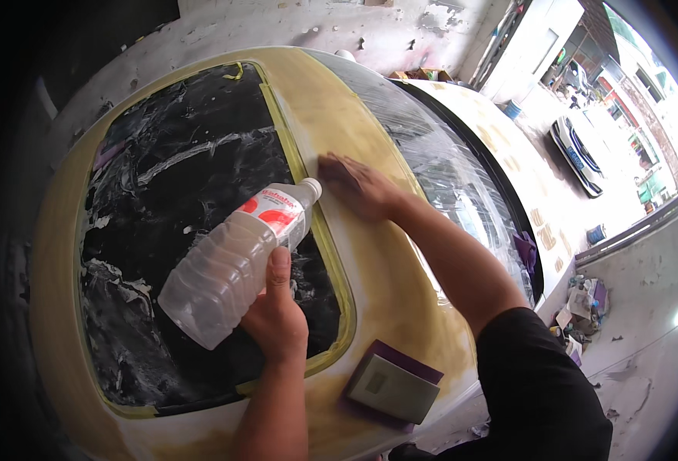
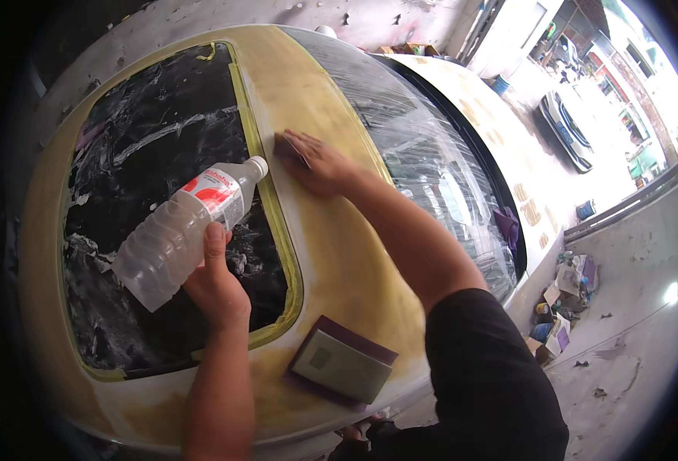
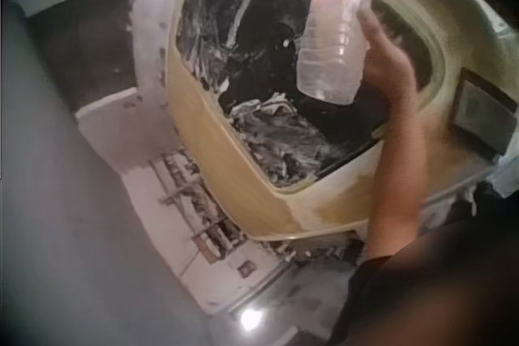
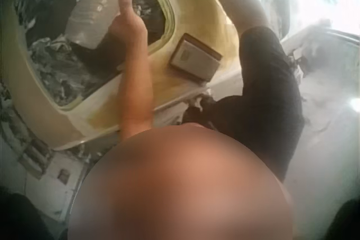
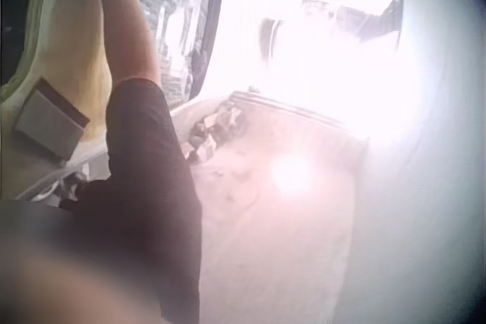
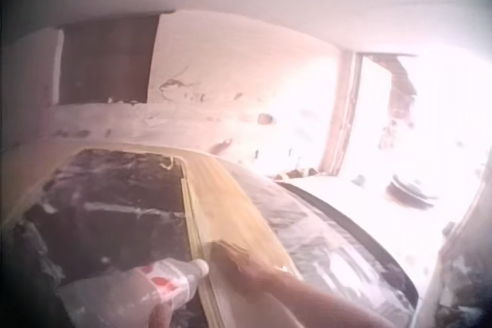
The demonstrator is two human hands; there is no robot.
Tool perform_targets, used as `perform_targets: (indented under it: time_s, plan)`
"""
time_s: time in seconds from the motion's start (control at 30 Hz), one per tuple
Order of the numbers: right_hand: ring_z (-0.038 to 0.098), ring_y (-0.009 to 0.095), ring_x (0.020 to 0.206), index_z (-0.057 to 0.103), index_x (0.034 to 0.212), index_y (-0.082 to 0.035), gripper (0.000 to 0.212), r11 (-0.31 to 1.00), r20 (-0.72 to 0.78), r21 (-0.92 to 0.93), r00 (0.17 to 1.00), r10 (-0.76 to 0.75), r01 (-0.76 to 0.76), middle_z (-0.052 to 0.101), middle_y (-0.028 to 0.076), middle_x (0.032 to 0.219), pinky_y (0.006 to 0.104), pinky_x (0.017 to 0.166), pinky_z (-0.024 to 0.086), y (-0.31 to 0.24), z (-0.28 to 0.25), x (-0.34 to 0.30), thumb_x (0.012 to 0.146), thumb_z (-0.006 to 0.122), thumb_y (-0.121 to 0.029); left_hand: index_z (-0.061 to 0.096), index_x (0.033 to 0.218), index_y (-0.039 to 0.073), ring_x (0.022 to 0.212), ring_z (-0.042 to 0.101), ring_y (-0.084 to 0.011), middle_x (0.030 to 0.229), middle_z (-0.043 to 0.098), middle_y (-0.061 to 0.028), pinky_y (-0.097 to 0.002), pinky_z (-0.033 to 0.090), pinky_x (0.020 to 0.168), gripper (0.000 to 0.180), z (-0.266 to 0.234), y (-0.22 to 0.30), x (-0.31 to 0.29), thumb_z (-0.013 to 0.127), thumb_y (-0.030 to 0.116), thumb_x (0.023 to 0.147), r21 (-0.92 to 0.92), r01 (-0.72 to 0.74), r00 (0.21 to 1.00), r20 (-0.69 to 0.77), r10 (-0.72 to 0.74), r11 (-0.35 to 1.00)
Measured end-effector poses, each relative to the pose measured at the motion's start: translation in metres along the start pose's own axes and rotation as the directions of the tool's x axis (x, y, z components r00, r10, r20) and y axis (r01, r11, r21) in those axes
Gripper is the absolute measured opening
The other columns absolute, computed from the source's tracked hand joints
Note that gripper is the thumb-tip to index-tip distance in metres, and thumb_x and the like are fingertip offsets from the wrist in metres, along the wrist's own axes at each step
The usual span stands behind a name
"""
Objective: The person sands the roof of a white car using a sanding block and a liquid from a plastic bottle. They repeatedly pour liquid onto the surface and sand in sections, then switch to a purple sanding pad and continue sanding the same area.
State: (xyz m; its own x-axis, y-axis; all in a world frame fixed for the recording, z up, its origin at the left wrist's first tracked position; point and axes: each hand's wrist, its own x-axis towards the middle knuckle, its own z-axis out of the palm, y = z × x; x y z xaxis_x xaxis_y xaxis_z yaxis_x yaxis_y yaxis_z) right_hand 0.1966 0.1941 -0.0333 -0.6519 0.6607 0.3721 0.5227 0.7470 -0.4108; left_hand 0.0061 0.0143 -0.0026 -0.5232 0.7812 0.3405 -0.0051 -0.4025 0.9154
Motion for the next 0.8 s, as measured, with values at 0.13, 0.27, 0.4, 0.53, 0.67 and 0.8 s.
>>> perform_targets:
  time_s: [0.13, 0.27, 0.4, 0.53, 0.67, 0.8]
  plan:
    - [0.038, 0.042, 0.143, 0.041, 0.146, 0.004, 0.055, 0.999, -0.047, 0.007, 0.998, -0.033, 0.033, 0.045, 0.028, 0.149, 0.0479, 0.12, 0.03, -0.029, 0.004, -0.029, 0.102, 0.051, -0.028, 0.048, 0.138, -0.002, 0.107, 0.062, -0.0211, 0.125, 0.061, -0.0127, -0.0335, 0.053, 0.089, 0.051, -0.002, -0.001, 0.001, 0.069, 0.022, 0.097, 0.006, 0.001, 1.0, 0.009, -0.002, 1.0]
    - [0.031, 0.041, 0.148, 0.037, 0.149, 0.007, 0.06, 0.992, 0.181, 0.053, 0.976, -0.118, 0.111, 0.037, 0.027, 0.155, 0.0479, 0.123, 0.026, -0.1, -0.022, -0.155, 0.101, 0.052, -0.025, 0.049, 0.137, -0.002, 0.109, 0.062, -0.0215, 0.126, 0.061, -0.0131, -0.0333, 0.053, 0.089, 0.051, 0.002, 0.0, 0.0, 0.069, 0.021, 0.097, -0.069, 0.014, 1.0, -0.008, -0.015, 0.998]
    - [0.033, 0.041, 0.147, 0.039, 0.148, 0.006, 0.057, 0.989, 0.096, 0.046, 0.985, -0.146, 0.143, 0.04, 0.026, 0.154, 0.0486, 0.122, 0.027, -0.07, -0.015, -0.125, 0.1, 0.054, -0.022, 0.047, 0.138, -0.001, 0.111, 0.061, -0.0223, 0.128, 0.06, -0.0137, -0.034, 0.053, 0.089, 0.052, 0.003, -0.001, -0.001, 0.069, 0.02, 0.096, -0.086, 0.031, 1.0, -0.003, -0.031, 0.996]
    - [0.035, 0.039, 0.146, 0.041, 0.147, 0.0, 0.054, 0.968, 0.01, -0.093, 0.972, 0.234, -0.232, 0.045, 0.024, 0.15, 0.0455, 0.123, 0.025, 0.009, 0.006, 0.01, 0.104, 0.047, -0.032, 0.048, 0.138, -0.002, 0.117, 0.059, -0.0235, 0.132, 0.057, -0.0143, -0.0356, 0.05, 0.096, 0.05, 0.0, 0.0, -0.002, 0.069, 0.017, 0.097, -0.078, 0.033, 0.999, 0.035, -0.03, 0.996]
    - [0.032, 0.037, 0.148, 0.04, 0.147, 0.001, 0.057, 0.981, -0.021, -0.081, 0.985, 0.173, -0.174, 0.041, 0.023, 0.154, 0.0447, 0.124, 0.022, 0.005, 0.008, 0.009, 0.104, 0.046, -0.035, 0.048, 0.137, -0.002, 0.122, 0.055, -0.0251, 0.135, 0.054, -0.015, -0.0389, 0.045, 0.105, 0.048, 0.001, 0.009, -0.004, 0.069, 0.015, 0.097, -0.082, 0.041, 0.998, 0.058, -0.036, 0.996]
    - [0.024, 0.041, 0.151, 0.029, 0.155, 0.002, 0.071, 1.0, 0.14, 0.0, 0.99, -0.005, 0.005, 0.031, 0.025, 0.16, 0.0499, 0.125, 0.018, -0.08, -0.015, -0.123, 0.093, 0.057, -0.02, 0.048, 0.137, -0.001, 0.122, 0.054, -0.026, 0.136, 0.054, -0.0155, -0.0412, 0.042, 0.108, 0.048, 0.002, 0.016, -0.001, 0.068, 0.014, 0.097, -0.06, 0.022, 0.997, 0.069, -0.018, 0.998]
